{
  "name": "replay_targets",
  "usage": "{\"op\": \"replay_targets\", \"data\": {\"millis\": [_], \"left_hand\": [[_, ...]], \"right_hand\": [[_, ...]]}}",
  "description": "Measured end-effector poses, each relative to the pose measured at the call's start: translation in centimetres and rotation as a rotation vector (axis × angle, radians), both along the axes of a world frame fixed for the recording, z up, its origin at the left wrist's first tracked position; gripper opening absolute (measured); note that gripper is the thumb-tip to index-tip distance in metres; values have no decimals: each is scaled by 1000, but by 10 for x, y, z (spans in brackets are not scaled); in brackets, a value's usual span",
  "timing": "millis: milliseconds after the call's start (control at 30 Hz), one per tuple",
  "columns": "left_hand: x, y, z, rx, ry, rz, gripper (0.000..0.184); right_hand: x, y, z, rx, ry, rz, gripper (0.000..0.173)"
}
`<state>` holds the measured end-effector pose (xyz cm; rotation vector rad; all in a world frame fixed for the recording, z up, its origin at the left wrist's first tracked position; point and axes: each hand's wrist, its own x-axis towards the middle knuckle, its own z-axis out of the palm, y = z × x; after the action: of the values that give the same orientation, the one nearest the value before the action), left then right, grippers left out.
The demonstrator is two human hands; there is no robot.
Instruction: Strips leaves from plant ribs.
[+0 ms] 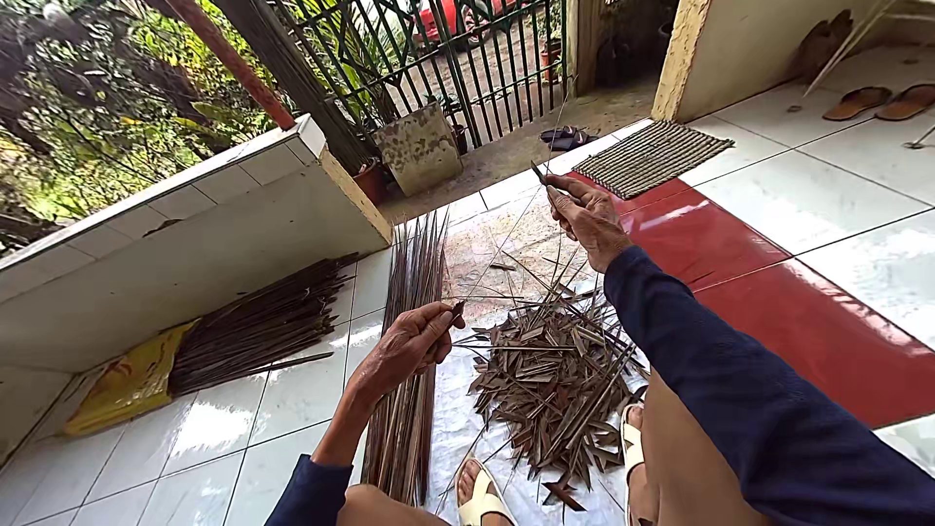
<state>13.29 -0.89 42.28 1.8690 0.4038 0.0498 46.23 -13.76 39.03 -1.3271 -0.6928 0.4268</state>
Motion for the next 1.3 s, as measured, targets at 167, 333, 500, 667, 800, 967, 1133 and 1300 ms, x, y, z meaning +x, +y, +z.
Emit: {"op": "replay_targets", "data": {"millis": [167, 333, 500, 667, 800, 967, 1133, 1300], "left_hand": [[-11, 7, 1, 11, 0, 60, 34], [-9, 9, 2, 36, -23, 178, 35], [5, 14, -7, 141, -33, 243, 36], [35, 3, -18, 178, -56, 200, 34], [52, -5, -23, 197, -36, 147, 35], [57, -6, -26, 246, -55, 143, 35], [53, -1, -31, 137, -43, 107, 34], [27, 17, -33, -134, 5, 56, 40]], "right_hand": [[36, -8, -21, -255, 3, -44, 39], [32, -2, -66, -766, -260, 357, 41], [5, -3, -14, -281, -228, 47, 26], [-63, 9, -1, -85, -179, 237, 28], [-86, 26, -17, -110, -207, 235, 25], [-89, 29, -26, -270, -125, 231, 28], [-90, 31, -32, -194, -212, 256, 18], [-70, 24, -16, -119, -99, 223, 16]]}}
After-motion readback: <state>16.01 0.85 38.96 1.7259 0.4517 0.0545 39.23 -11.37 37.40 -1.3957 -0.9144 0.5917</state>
